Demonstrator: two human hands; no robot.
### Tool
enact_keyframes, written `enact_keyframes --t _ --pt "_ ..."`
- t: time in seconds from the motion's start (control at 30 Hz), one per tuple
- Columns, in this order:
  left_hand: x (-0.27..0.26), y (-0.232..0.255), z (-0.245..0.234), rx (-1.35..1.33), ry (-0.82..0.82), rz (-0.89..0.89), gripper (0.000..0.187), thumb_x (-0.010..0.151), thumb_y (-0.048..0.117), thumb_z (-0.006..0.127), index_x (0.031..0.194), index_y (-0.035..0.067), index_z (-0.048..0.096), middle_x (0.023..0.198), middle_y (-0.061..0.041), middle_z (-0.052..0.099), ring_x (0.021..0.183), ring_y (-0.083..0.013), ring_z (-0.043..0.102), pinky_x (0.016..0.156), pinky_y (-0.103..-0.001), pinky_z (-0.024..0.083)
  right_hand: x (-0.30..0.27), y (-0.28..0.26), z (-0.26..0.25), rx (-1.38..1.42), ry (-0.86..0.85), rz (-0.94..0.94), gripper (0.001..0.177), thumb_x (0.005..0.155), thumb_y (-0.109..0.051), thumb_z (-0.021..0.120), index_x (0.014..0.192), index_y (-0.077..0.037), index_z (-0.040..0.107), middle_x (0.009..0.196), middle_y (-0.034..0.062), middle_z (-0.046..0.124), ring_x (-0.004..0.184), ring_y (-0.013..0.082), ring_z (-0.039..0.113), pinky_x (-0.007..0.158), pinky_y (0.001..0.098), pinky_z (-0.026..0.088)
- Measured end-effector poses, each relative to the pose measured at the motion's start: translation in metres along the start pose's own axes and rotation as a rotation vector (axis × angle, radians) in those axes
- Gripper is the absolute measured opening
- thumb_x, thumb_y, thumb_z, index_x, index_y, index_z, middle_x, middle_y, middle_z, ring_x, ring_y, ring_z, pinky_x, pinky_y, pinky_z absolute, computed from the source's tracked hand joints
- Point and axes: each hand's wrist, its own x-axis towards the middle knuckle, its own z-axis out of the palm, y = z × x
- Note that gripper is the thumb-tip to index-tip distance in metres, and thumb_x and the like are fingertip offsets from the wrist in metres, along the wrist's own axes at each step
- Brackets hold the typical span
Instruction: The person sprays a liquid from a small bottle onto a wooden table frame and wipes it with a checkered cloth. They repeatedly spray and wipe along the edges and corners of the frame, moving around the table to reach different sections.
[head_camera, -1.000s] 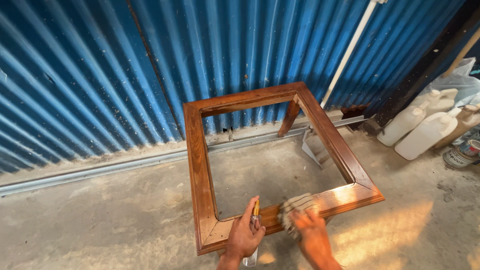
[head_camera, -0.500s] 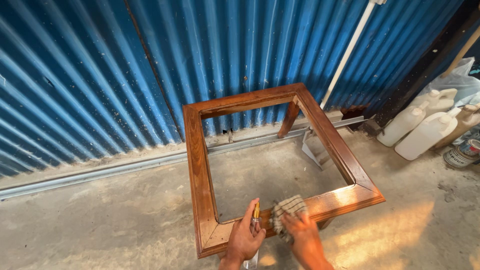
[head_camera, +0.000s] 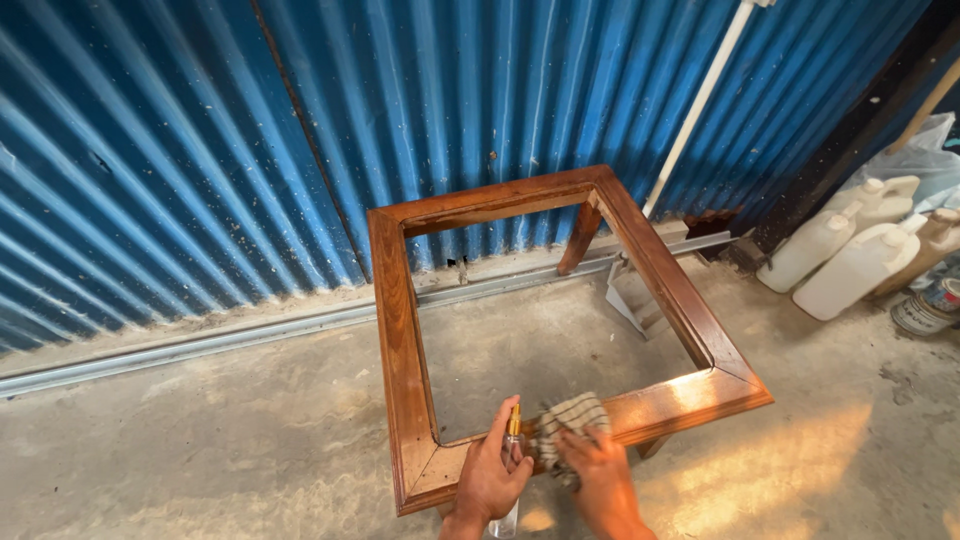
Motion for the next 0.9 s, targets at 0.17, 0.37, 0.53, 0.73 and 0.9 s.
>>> enact_keyframes --t 0.17,0.37,0.53,0.73,0.9 --pt "-0.001 -0.003 0.001 -0.016 0.009 0.02 0.088 0.082 0.009 0.067 0.159 0.036 0.032 0.07 -0.004 0.062 0.064 -0.0155 0.063 0.069 -0.032 0.055 0.012 -0.002 0.011 0.082 0.17 0.115 0.068 0.059 0.007 0.076 0.124 -0.01 0.072 0.138 0.003 0.065 0.133 0.0314 0.048 0.109 0.0397 0.041" --pt "-0.003 0.001 -0.001 -0.039 0.008 0.006 0.088 0.082 0.009 0.066 0.159 0.035 0.032 0.069 -0.005 0.062 0.064 -0.0147 0.064 0.068 -0.032 0.054 0.0 -0.008 0.023 0.006 0.113 -0.12 0.072 0.057 0.006 0.076 0.127 -0.01 0.071 0.14 0.0041 0.066 0.131 0.031 0.049 0.105 0.0446 0.041" --pt "-0.002 0.002 -0.003 -0.001 -0.022 -0.019 0.09 0.083 0.01 0.068 0.159 0.037 0.03 0.072 -0.004 0.063 0.065 -0.0152 0.062 0.07 -0.033 0.054 0.004 -0.006 -0.006 -0.093 -0.083 0.14 0.078 0.063 -0.004 0.081 0.138 -0.016 0.063 0.147 0.0006 0.057 0.133 0.0277 0.045 0.104 0.0426 0.039" --pt "-0.005 0.005 -0.004 -0.009 -0.035 -0.024 0.091 0.082 0.008 0.068 0.159 0.038 0.03 0.072 -0.003 0.061 0.066 -0.0145 0.059 0.07 -0.031 0.053 0.011 -0.011 0.035 -0.016 0.214 -0.055 0.068 0.062 -0.003 0.078 0.129 -0.013 0.071 0.138 0.0031 0.066 0.13 0.0318 0.049 0.104 0.0448 0.042" --pt "-0.016 -0.013 -0.017 -0.061 -0.013 0.037 0.089 0.082 0.006 0.067 0.16 0.033 0.033 0.071 -0.002 0.057 0.065 -0.012 0.056 0.067 -0.029 0.051 -0.001 -0.003 0.03 -0.068 0.118 -0.188 0.07 0.059 -0.004 0.078 0.128 -0.015 0.073 0.138 0.0024 0.068 0.13 0.0309 0.051 0.099 0.0479 0.041"
